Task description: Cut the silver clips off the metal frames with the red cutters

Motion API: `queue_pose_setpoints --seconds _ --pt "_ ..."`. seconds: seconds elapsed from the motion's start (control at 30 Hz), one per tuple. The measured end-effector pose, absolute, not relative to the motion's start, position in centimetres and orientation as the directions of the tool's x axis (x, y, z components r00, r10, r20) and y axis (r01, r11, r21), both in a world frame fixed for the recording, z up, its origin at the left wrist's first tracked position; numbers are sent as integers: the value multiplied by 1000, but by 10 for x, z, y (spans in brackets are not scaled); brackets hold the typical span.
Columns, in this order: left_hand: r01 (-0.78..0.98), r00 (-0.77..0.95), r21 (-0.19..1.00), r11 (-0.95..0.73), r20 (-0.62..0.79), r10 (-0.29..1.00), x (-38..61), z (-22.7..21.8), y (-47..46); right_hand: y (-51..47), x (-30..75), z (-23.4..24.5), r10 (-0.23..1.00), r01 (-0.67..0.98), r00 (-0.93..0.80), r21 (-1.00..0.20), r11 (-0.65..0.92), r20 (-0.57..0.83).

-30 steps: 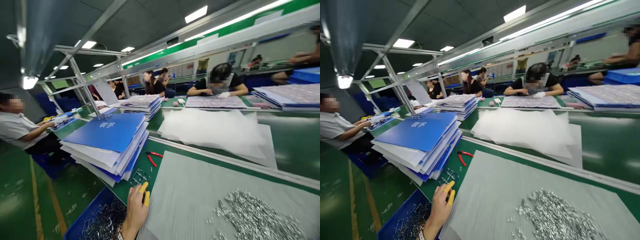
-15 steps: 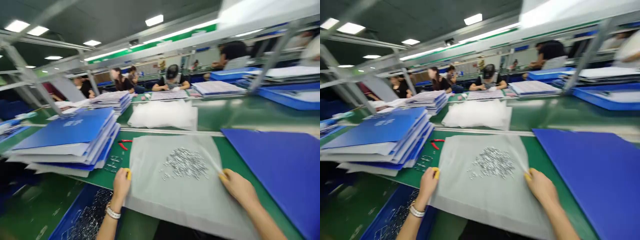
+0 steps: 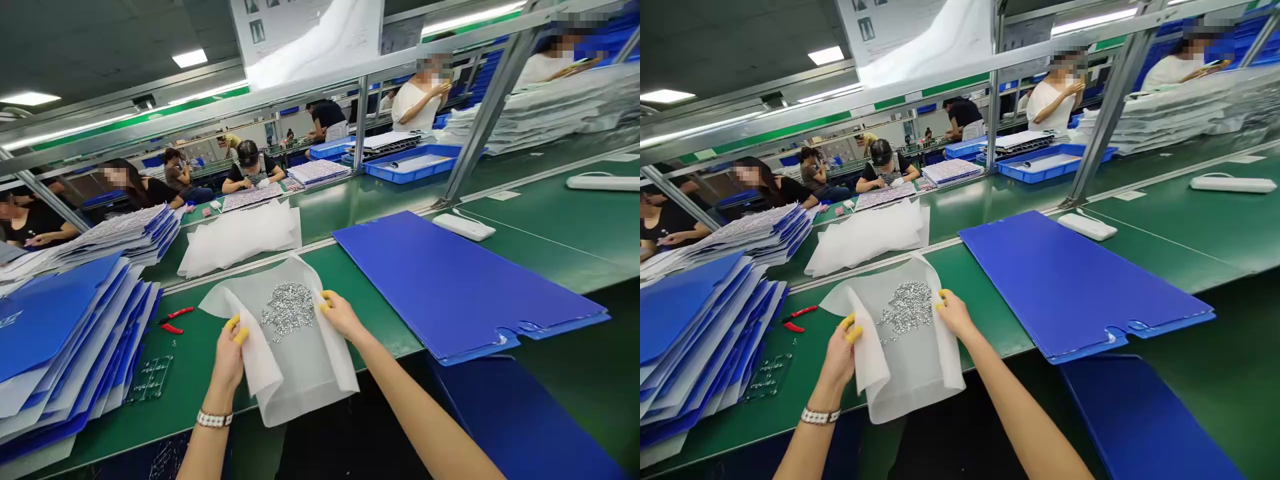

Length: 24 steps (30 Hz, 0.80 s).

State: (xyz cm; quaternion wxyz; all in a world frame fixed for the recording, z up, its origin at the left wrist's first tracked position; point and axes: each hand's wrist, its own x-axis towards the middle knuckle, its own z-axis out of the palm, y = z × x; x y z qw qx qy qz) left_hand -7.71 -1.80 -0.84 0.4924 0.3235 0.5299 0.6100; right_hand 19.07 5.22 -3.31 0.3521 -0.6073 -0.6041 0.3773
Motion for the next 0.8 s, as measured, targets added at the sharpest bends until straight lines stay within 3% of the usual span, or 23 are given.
queue_pose_setpoints --seconds 0.1,0.23,0.37,0.47,0.57,0.67,0.8 --pt "-304 -172 951 53 -109 979 -35 0 5 47 171 -30 997 378 -65 -926 -15 -43" --pt "-170 49 982 81 -73 996 6 -1 26 46 154 -22 989 286 -134 -958 -29 -70" --pt "-36 170 997 73 -66 983 30 -3 29 52 158 -16 987 312 -112 -947 -77 -118" --pt "197 322 975 -99 31 946 38 6 16 58 167 -13 986 397 -93 -913 -93 -141" --pt "393 445 856 -336 143 884 31 15 -2 63 174 -7 990 487 -110 -873 -25 -90" --pt "429 332 845 -320 183 926 7 10 -16 65 177 6 988 551 -152 -829 94 11" --pt "436 78 893 -114 89 993 -31 -12 -21 69 178 27 977 605 -167 -768 209 134"
